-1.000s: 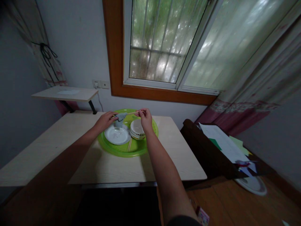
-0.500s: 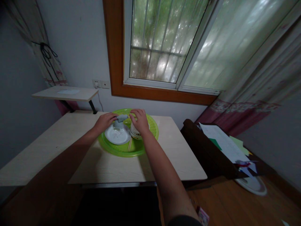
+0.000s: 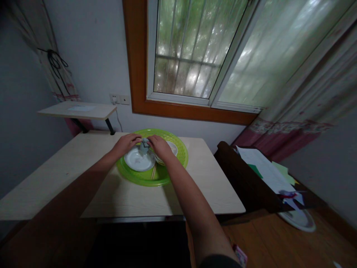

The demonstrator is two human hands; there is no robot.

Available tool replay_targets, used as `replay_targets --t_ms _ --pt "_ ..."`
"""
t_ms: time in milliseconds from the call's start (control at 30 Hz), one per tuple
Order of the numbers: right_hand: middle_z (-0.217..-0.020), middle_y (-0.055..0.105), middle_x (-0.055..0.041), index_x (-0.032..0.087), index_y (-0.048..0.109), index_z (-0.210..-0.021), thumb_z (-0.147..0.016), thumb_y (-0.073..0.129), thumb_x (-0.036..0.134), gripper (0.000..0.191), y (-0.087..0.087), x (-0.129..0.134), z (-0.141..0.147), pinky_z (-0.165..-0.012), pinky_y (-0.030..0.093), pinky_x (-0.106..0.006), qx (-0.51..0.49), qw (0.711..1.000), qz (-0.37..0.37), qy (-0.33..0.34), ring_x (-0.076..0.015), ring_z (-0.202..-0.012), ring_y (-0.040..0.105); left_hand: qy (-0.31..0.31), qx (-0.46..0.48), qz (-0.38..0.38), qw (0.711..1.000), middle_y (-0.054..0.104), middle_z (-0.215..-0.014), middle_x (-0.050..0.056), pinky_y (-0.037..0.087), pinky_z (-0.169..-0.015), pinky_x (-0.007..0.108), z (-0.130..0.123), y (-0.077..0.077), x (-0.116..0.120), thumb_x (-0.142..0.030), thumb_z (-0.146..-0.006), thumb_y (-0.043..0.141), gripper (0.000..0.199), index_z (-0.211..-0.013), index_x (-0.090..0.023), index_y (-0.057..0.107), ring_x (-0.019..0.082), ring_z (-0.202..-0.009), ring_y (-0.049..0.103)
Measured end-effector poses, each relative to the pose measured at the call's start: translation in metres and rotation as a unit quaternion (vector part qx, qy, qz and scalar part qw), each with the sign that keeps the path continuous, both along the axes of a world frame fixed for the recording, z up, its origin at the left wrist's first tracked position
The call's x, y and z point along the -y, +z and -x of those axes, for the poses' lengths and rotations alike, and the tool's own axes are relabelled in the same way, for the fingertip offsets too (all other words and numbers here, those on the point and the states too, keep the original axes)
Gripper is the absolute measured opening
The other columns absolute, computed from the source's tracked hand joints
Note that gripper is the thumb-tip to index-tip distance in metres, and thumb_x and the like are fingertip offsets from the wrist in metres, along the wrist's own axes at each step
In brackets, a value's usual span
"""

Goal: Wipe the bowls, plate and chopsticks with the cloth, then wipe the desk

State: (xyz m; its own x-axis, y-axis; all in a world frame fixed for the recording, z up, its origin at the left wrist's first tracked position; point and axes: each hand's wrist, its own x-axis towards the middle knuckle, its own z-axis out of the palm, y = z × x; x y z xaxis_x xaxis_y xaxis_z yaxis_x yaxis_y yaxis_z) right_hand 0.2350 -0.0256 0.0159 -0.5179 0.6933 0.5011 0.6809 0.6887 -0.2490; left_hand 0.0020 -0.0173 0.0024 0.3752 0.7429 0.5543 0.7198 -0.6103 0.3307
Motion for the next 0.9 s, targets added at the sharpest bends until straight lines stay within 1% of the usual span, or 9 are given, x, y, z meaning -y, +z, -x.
replay_targets --t_ms 167,267,367,467,600,700,800,900 --pt "-0.113 0.07 -0.0104 0.019 0.067 -0.119 -0.101 0.056 0.027 0.022 0.0 0.0 -0.002 -0.094 0.047 -0.033 0.014 1.0 -0.007 -0.007 -0.0222 -0.105 0.063 -0.009 -0.046 -0.015 0.999 0.074 -0.102 0.009 0.05 -0.094 0.037 0.0 0.001 -0.001 -0.037 -0.1 0.053 0.025 -0.099 -0.02 0.072 0.024 -0.101 0.067" --pt "-0.111 0.069 -0.0109 0.018 0.066 -0.118 -0.099 0.059 0.026 0.022 0.0 0.002 -0.001 -0.093 0.047 -0.033 0.024 1.0 -0.011 -0.008 -0.0226 -0.103 0.063 -0.009 -0.067 -0.031 0.997 0.071 -0.097 0.01 0.05 -0.09 0.036 -0.001 0.001 0.0 -0.036 -0.1 0.051 0.025 -0.095 -0.019 0.07 0.024 -0.098 0.065" --pt "-0.11 0.069 -0.0111 0.018 0.066 -0.117 -0.098 0.06 0.028 0.023 0.001 0.002 0.0 -0.09 0.048 -0.033 0.027 0.999 -0.01 -0.013 -0.0226 -0.1 0.063 0.001 -0.078 -0.039 0.996 0.07 -0.099 0.01 0.049 -0.089 0.035 -0.001 0.0 0.001 -0.032 -0.101 0.05 0.022 -0.096 -0.02 0.068 0.024 -0.099 0.064" --pt "-0.11 0.07 -0.0109 0.018 0.066 -0.116 -0.096 0.062 0.029 0.023 0.002 0.001 -0.004 -0.087 0.048 -0.032 0.025 0.999 0.004 -0.035 -0.0226 -0.098 0.064 0.043 -0.073 -0.035 0.996 0.069 -0.1 0.01 0.048 -0.089 0.036 0.0 0.0 0.002 -0.027 -0.1 0.049 0.02 -0.098 -0.02 0.067 0.025 -0.099 0.064" --pt "-0.107 0.071 -0.0106 0.018 0.067 -0.113 -0.09 0.066 0.028 0.025 0.003 -0.005 -0.017 -0.085 0.048 -0.033 0.001 0.995 0.022 -0.102 -0.0233 -0.095 0.064 0.121 -0.041 -0.034 0.991 0.067 -0.1 0.011 0.048 -0.085 0.037 0.004 -0.001 0.001 -0.022 -0.099 0.045 0.02 -0.097 -0.02 0.065 0.025 -0.096 0.063" --pt "-0.105 0.072 -0.0107 0.018 0.068 -0.11 -0.087 0.067 0.027 0.025 0.002 -0.009 -0.024 -0.082 0.048 -0.033 -0.007 0.99 0.031 -0.137 -0.0235 -0.091 0.064 0.138 -0.046 -0.038 0.989 0.066 -0.101 0.01 0.048 -0.085 0.036 0.006 -0.003 -0.001 -0.02 -0.098 0.045 0.019 -0.097 -0.02 0.064 0.025 -0.096 0.063" --pt "-0.106 0.071 -0.0111 0.018 0.069 -0.11 -0.087 0.068 0.027 0.024 0.001 -0.01 -0.025 -0.083 0.048 -0.033 -0.004 0.991 0.032 -0.132 -0.0234 -0.093 0.064 0.133 -0.06 -0.045 0.988 0.067 -0.099 0.01 0.049 -0.084 0.036 0.006 -0.003 -0.003 -0.021 -0.098 0.044 0.02 -0.098 -0.02 0.064 0.025 -0.095 0.063" --pt "-0.107 0.071 -0.0104 0.018 0.068 -0.111 -0.09 0.067 0.028 0.024 0.0 -0.008 -0.022 -0.087 0.047 -0.033 0.002 0.995 0.026 -0.097 -0.0227 -0.096 0.063 0.114 -0.081 -0.041 0.989 0.069 -0.097 0.009 0.049 -0.083 0.035 0.003 -0.002 0.0 -0.023 -0.098 0.046 0.019 -0.097 -0.021 0.065 0.024 -0.094 0.064"
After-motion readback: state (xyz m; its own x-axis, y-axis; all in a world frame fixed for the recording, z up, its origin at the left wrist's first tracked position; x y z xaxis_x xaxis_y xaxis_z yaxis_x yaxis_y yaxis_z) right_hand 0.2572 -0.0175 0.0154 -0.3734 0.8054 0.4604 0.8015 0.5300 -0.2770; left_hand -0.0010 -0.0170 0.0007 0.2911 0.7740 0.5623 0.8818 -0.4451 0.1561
